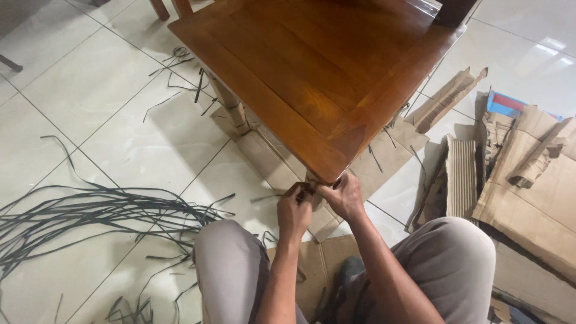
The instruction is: Wrapping a wooden chair leg with cardboard and securing it with plastic ties
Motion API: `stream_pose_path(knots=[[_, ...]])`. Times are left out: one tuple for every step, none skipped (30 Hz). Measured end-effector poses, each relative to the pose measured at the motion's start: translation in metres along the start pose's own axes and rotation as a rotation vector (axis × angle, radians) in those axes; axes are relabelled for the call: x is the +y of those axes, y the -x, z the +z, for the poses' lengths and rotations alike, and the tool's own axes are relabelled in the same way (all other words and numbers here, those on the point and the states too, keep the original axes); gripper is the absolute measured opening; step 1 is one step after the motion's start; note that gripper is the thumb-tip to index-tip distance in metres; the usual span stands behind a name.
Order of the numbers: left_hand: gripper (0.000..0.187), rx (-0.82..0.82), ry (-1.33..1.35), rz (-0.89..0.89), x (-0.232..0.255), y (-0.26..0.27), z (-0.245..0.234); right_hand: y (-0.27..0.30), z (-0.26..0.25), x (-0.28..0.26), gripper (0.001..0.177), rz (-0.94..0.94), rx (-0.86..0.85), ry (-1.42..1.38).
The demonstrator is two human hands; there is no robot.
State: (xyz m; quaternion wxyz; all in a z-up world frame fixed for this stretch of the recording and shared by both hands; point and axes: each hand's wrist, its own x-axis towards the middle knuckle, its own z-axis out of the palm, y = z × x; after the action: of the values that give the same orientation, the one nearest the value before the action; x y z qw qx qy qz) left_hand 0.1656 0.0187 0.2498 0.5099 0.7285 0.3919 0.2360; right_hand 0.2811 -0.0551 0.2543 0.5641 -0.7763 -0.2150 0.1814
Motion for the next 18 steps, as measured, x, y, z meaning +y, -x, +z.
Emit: stream_pose_path(knots=[[0.016,0.000,-0.001,-0.001,-0.001,-0.001,0.002,0.001,-0.002,-0.003,0.023,0.001,0.000,0.000],[0.012,-0.052,0.265,-0.142,-0.003,-0.002,0.004,0.002,-0.004,-0.005,0.023,-0.003,-0.004,-0.006],[0.012,-0.101,0.532,-0.281,-0.004,-0.003,0.006,0.002,-0.006,-0.009,0.023,-0.010,-0.009,-0.010],[0.012,-0.099,0.533,-0.281,-0.002,-0.003,0.006,0.002,-0.005,-0.006,0.023,-0.012,-0.010,-0.010],[0.010,-0.114,0.615,-0.334,0.001,-0.001,0.007,0.002,-0.004,-0.002,0.024,-0.011,0.000,-0.013],[0.011,-0.129,0.698,-0.388,0.003,0.000,0.008,0.002,-0.004,0.001,0.025,-0.011,0.010,-0.017],[0.011,-0.127,0.699,-0.387,0.008,0.001,0.008,0.002,-0.003,0.001,0.025,-0.012,0.008,-0.017],[0.010,-0.117,0.729,-0.386,0.013,0.003,0.008,0.003,-0.003,0.000,0.023,-0.015,0.001,-0.018],[0.010,-0.108,0.759,-0.385,0.018,0.003,0.008,0.002,-0.002,0.000,0.022,-0.020,-0.005,-0.019],[0.010,-0.106,0.760,-0.384,0.007,0.001,0.016,0.002,-0.002,0.002,0.022,-0.021,-0.007,-0.019],[0.009,-0.065,0.783,-0.339,-0.005,-0.001,0.024,0.003,-0.002,0.005,0.025,-0.026,-0.003,-0.057],[0.008,-0.024,0.806,-0.295,-0.017,-0.003,0.032,0.004,-0.003,0.009,0.028,-0.030,0.001,-0.095],[0.008,-0.023,0.805,-0.296,-0.007,0.001,0.027,0.009,0.001,0.003,0.028,-0.029,0.000,-0.095],[0.008,-0.024,0.816,-0.285,0.003,0.005,0.023,0.014,0.004,-0.002,0.034,-0.048,0.019,-0.171],[0.008,-0.023,0.826,-0.274,0.012,0.009,0.018,0.020,0.008,-0.008,0.041,-0.067,0.037,-0.247],[0.008,-0.021,0.825,-0.275,0.018,0.011,0.018,0.024,0.009,-0.006,0.041,-0.066,0.035,-0.248],[0.007,-0.019,0.849,-0.269,0.023,0.013,0.017,0.028,0.012,-0.004,0.048,-0.081,0.051,-0.349],[0.007,-0.017,0.873,-0.263,0.029,0.015,0.016,0.032,0.015,-0.003,0.055,-0.096,0.067,-0.450]])
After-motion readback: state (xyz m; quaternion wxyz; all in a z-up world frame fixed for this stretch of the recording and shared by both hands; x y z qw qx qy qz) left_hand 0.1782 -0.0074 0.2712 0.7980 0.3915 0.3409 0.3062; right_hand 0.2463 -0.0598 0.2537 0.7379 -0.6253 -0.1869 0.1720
